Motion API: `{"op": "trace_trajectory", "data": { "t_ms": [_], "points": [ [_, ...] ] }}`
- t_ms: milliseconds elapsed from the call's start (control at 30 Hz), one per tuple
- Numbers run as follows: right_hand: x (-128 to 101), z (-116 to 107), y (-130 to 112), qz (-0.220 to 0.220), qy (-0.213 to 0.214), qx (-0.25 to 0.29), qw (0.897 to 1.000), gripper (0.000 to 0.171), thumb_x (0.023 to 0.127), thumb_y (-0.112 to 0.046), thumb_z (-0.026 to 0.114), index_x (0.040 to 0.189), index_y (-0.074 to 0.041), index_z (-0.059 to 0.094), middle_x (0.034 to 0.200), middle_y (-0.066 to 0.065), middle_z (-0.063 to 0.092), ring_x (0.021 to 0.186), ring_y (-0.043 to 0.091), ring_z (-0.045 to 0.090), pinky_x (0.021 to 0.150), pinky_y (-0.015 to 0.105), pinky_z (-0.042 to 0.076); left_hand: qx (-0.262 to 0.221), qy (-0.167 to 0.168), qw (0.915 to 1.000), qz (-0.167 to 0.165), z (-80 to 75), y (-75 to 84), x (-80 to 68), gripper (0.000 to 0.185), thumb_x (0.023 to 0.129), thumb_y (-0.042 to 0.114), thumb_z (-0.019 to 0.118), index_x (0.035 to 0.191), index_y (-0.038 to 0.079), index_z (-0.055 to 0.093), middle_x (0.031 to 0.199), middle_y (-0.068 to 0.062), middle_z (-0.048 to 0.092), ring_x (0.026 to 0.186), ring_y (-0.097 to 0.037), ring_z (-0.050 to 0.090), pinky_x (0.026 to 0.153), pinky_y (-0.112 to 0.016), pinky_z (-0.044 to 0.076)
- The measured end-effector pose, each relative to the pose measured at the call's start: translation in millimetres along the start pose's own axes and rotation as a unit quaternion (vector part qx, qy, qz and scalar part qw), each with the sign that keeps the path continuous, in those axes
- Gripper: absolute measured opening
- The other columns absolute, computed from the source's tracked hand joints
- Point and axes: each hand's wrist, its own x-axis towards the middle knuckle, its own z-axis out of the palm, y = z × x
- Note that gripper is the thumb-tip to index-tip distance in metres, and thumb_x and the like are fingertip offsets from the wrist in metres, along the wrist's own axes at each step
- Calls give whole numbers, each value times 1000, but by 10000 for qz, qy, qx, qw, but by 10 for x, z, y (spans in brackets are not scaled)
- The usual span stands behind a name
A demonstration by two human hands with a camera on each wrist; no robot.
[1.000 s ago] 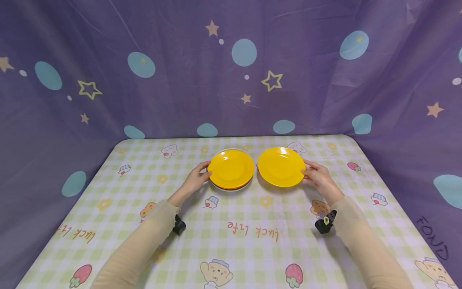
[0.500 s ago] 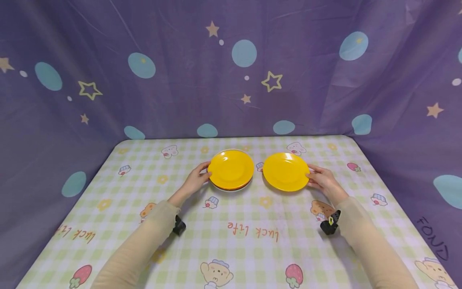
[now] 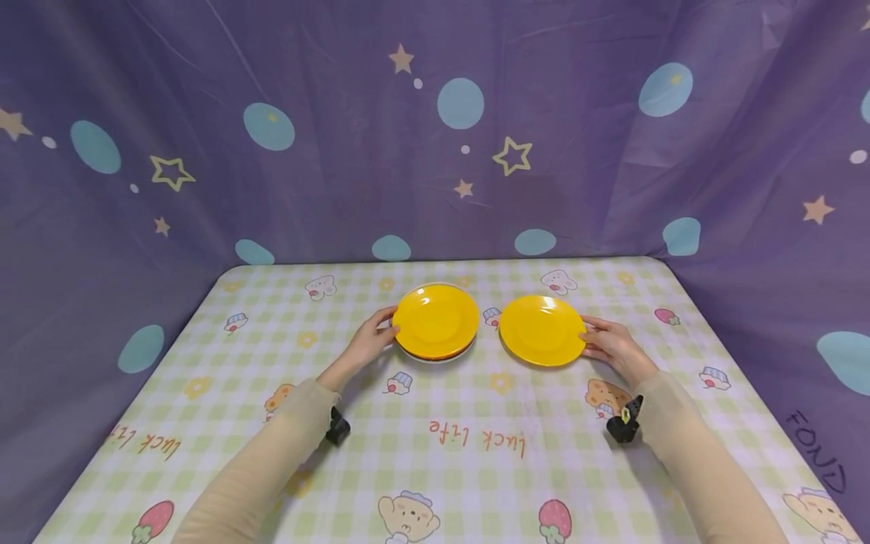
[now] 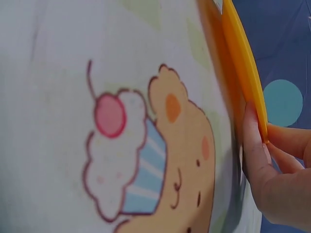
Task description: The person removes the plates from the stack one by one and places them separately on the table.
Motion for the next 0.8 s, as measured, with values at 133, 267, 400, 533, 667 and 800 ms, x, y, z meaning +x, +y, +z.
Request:
{"op": "trace_trajectory", "data": {
  "t_ms": [133,267,400,533,667,800],
  "points": [
    [11,-26,30,21,-40,42,10000,64,89,-7,49,140,-3,11,77,-15,59,72,5,60,72,22,53,-31,-14,10000,-42,4,-1,0,46,90,12,49,135,7,35,135,-16,38,102,-24,54,78,-28,51],
    [11,-40,41,16,-63,91,9999,65,88,-5,49,140,-3,11,77,-15,59,72,6,60,72,23,53,-23,4,10000,-26,4,2,-3,46,90,12,49,134,7,36,134,-16,38,101,-24,55,78,-28,52],
    [12,-41,39,-19,-109,76,9999,64,88,-4,49,140,-2,12,78,-15,59,73,6,60,73,23,53,-52,10,10000,1,4,-3,1,46,90,11,49,134,6,35,135,-16,38,102,-25,54,78,-28,52],
    [18,-38,36,-35,-135,-7,9999,63,88,-4,47,140,-1,12,78,-16,59,73,5,60,74,23,53,-67,-2,10000,-26,4,-7,7,46,91,11,49,134,7,36,135,-16,38,102,-25,54,78,-28,51],
    [34,-23,31,51,31,-119,9999,61,89,-4,48,140,-2,14,75,-15,59,70,6,60,72,24,53,-41,-12,10000,-44,3,-7,7,46,91,12,48,135,8,35,135,-15,37,103,-24,54,78,-28,51],
    [61,-9,39,92,228,-289,9993,62,88,-5,51,139,-2,18,73,-13,59,68,8,61,70,25,54,-18,-12,10000,-35,5,-12,4,46,91,12,48,135,7,35,135,-16,37,102,-24,54,77,-27,52]
  ]
}}
